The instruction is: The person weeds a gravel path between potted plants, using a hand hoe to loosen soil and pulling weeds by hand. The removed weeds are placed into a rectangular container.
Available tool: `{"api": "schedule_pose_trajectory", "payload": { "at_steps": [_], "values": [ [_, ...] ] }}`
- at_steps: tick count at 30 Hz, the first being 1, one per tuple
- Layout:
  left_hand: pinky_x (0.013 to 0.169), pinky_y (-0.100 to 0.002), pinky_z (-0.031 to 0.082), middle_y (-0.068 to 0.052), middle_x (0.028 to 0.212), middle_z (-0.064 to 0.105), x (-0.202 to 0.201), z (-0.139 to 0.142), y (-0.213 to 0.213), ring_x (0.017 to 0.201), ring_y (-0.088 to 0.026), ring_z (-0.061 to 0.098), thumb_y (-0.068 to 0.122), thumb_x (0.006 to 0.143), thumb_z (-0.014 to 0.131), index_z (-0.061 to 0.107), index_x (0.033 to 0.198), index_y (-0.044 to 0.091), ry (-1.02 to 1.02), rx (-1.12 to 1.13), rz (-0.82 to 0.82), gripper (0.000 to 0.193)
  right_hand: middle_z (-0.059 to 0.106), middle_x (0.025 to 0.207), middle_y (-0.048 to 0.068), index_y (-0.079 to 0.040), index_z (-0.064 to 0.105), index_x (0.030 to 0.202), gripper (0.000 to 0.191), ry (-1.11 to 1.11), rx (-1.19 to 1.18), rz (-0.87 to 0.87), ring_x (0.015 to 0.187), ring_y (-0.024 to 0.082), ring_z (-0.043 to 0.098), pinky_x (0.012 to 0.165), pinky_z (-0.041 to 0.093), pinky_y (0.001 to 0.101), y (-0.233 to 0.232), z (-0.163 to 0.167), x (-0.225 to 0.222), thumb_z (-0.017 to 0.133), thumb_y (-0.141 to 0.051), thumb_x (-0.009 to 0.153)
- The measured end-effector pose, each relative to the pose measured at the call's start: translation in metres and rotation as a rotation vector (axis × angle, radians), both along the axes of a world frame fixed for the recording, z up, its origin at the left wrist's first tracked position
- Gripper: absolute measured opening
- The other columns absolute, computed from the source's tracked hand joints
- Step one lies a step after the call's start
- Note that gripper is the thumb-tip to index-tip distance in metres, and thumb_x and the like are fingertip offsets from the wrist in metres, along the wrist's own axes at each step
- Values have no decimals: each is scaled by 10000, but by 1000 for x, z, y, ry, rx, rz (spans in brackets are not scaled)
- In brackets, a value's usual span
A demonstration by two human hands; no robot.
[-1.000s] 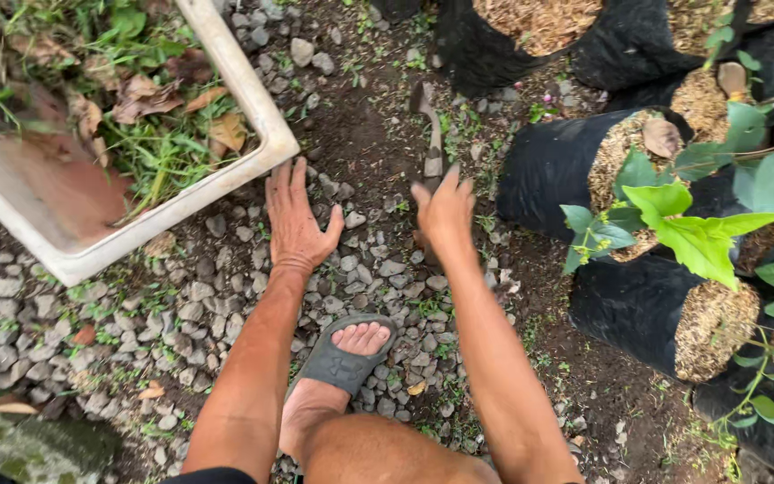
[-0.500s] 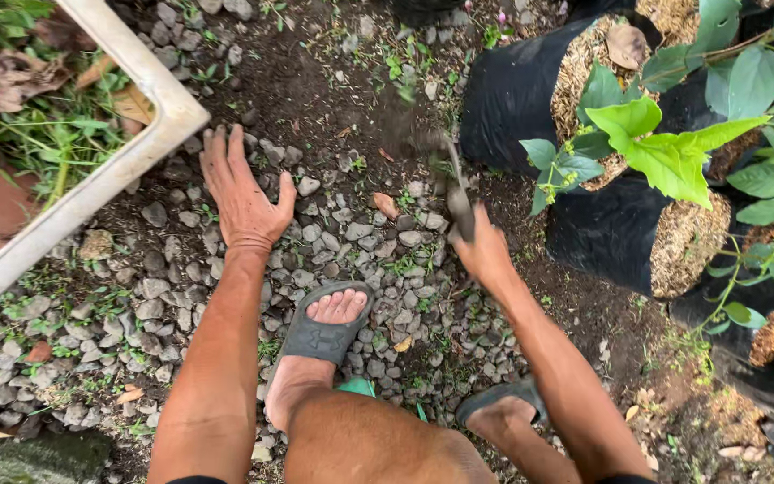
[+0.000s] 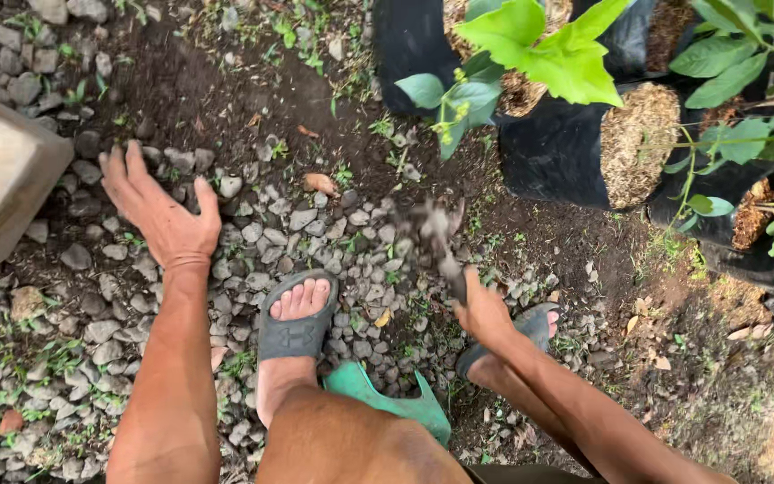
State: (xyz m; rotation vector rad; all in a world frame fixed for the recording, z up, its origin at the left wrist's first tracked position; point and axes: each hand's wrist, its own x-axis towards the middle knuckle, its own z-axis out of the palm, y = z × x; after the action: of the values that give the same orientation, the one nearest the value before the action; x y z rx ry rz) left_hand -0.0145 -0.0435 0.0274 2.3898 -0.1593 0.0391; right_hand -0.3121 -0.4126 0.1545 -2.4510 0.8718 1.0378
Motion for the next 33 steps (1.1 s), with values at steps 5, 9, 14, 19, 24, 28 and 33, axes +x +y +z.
{"api": "schedule_pose_trajectory", "payload": {
  "at_steps": [5,9,14,19,24,28,33],
  "values": [
    [1334,-584,158,-277,1665,265,-6,-4,-1,1591,-465,198,231,962,730,293,1605,-14,31,36,8,815,697,780,229,-68,411,1193,400,-129,31,-250,644,373,711,591,564,507,-26,18,-30,632,-100,861],
    [1351,-585,153,-276,1656,250,-9,-5,-1,1570,-458,194,219,955,690,281,1634,-5,42,76,2,824,657,868,280,-5,357,1201,428,-406,-77,-329,713,395,694,605,579,500,-18,-20,-34,641,-86,892],
    [1362,-593,149,-277,1655,240,-10,-7,0,1566,-463,187,222,969,686,276,1633,-7,33,82,7,814,678,844,274,-45,364,1233,472,-43,28,-292,686,432,698,613,597,518,-4,-1,-79,623,-114,845],
    [1340,-575,155,-261,1657,249,-16,-11,-2,1584,-456,192,193,941,666,282,1633,-4,32,75,1,815,680,841,263,-21,397,1211,461,-276,-91,-466,693,419,711,618,588,504,-11,-11,-34,651,-133,843],
    [1327,-569,169,-266,1641,257,-13,-7,-5,1577,-453,216,220,973,697,291,1619,-6,16,65,-2,796,681,783,284,-36,416,1225,500,-224,32,-362,686,443,694,647,546,523,24,-18,-26,681,-138,812],
    [1351,-586,176,-278,1638,257,-12,-4,-6,1556,-460,220,216,958,689,295,1617,-21,35,52,0,803,686,945,299,-7,393,1316,507,-186,-96,-582,838,444,697,762,557,534,8,2,-29,641,-215,926],
    [1348,-580,171,-272,1660,268,-11,-6,-4,1579,-459,225,245,1015,728,309,1597,-9,-15,69,-2,761,473,1372,280,9,377,1501,677,-612,-228,-7,1261,458,485,1058,423,529,-7,-16,43,749,-128,952]
  ]
}}
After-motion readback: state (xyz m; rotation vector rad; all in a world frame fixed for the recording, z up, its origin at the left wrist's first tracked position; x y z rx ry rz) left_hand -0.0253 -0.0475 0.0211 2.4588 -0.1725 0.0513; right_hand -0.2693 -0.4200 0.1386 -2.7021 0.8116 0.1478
